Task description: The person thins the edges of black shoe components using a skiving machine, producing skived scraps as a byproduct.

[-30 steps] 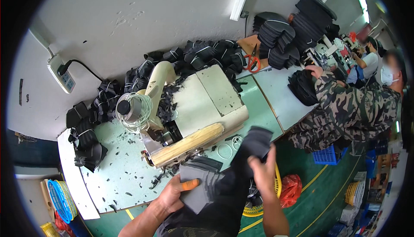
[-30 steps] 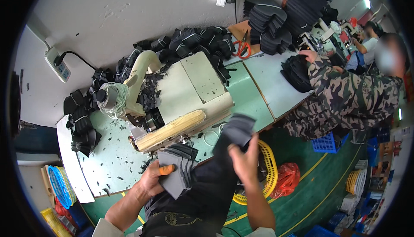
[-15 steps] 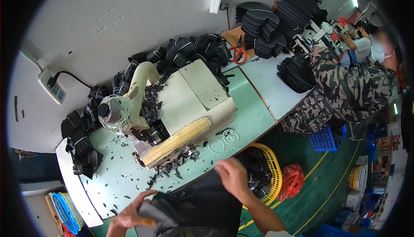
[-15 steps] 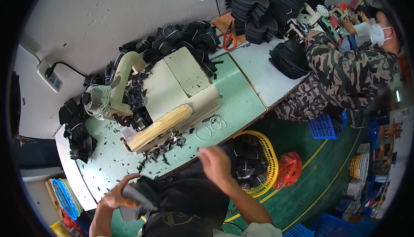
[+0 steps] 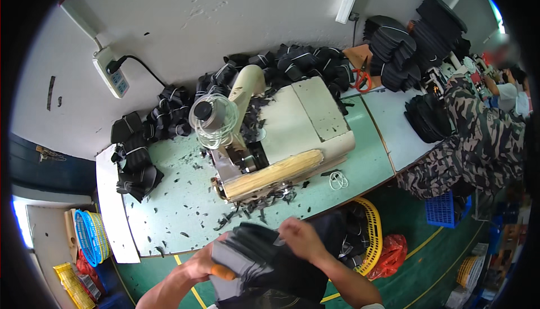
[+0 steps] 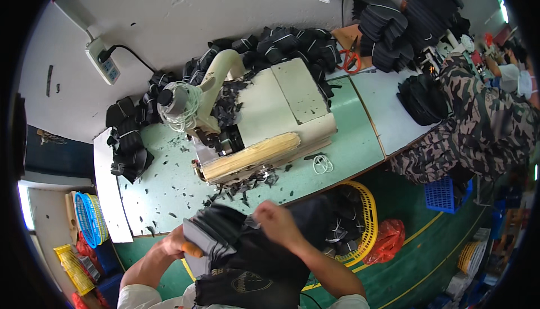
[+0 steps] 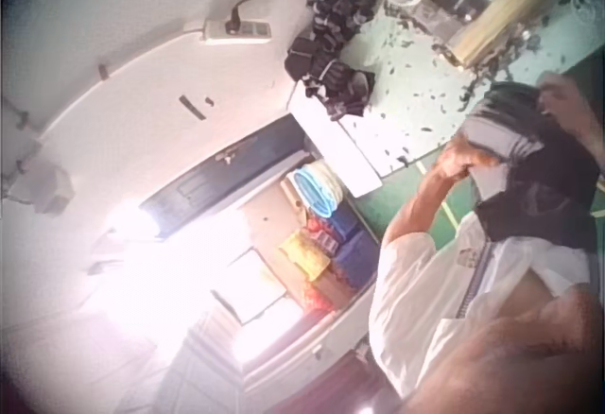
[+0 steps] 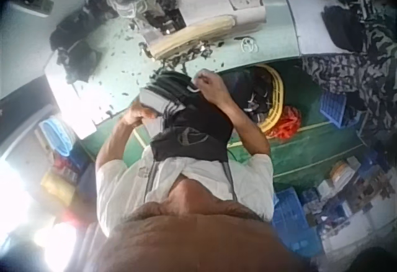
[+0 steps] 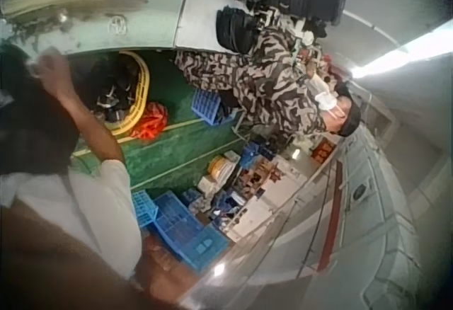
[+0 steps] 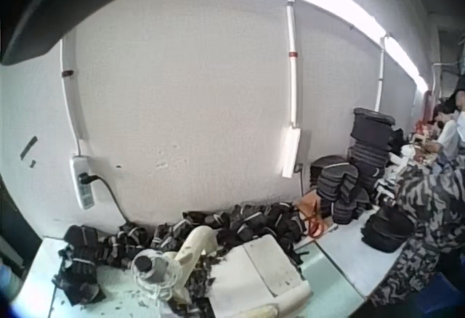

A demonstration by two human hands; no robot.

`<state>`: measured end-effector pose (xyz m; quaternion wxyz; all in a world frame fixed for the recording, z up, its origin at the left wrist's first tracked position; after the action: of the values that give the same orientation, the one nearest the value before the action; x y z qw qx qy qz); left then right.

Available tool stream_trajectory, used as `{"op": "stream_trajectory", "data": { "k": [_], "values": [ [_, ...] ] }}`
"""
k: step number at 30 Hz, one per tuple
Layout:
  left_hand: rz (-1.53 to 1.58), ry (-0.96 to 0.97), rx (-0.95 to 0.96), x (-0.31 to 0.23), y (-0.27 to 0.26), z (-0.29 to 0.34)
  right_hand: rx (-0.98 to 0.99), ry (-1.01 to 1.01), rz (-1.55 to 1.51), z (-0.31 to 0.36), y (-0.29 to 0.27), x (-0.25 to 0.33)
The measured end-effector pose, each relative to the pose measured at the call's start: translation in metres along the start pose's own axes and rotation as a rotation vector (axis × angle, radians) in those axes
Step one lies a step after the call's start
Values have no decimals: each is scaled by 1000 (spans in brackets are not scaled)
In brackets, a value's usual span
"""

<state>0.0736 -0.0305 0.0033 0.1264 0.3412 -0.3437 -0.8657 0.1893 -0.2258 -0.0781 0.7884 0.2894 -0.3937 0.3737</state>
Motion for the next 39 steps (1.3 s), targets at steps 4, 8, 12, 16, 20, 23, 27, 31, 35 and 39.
{"op": "stream_trajectory", "data": {
  "k": [4, 8, 12, 16, 20, 23, 27, 31, 35, 39],
  "values": [
    [49, -18, 72, -2, 14, -15, 45, -322, -257, 17, 47, 50],
    [97, 5, 89, -8, 17, -8, 11, -493, 192, 24, 38, 74],
    [-78, 102, 59, -24, 5, 7, 327, -208, -1427, 30, 40, 25],
    [-1318, -254, -295, -40, 20, -7, 845, -374, -762, 72, 81, 95],
    [-473, -138, -217, -57, -22, 8, 675, -290, -209, 79, 73, 69],
    [268, 304, 37, -37, -38, 27, 331, -65, -1012, 54, 24, 1],
    [-729, -93, 377, -12, 19, -18, 153, -27, -659, 4, 50, 15],
    [-826, -567, 516, 11, 5, -35, 353, -91, -125, -1, 51, 16],
    [-430, -236, 3, -2, -15, -21, 741, -90, -1062, 35, 37, 36],
    [-1246, -189, -377, -4, 5, -43, 785, -102, -491, 59, 86, 69]
  ]
}}
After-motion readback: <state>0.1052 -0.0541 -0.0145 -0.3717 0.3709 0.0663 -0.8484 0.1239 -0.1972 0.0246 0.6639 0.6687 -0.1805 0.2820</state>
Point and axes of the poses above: each hand's wrist, its own z-axis away from the middle knuckle, its own y-axis out of the palm, x = y × z, the point moved 5 cm from there along -z, towards the middle knuckle, and after that the axes turned 15 degrees about x, right-handed, at the moved point
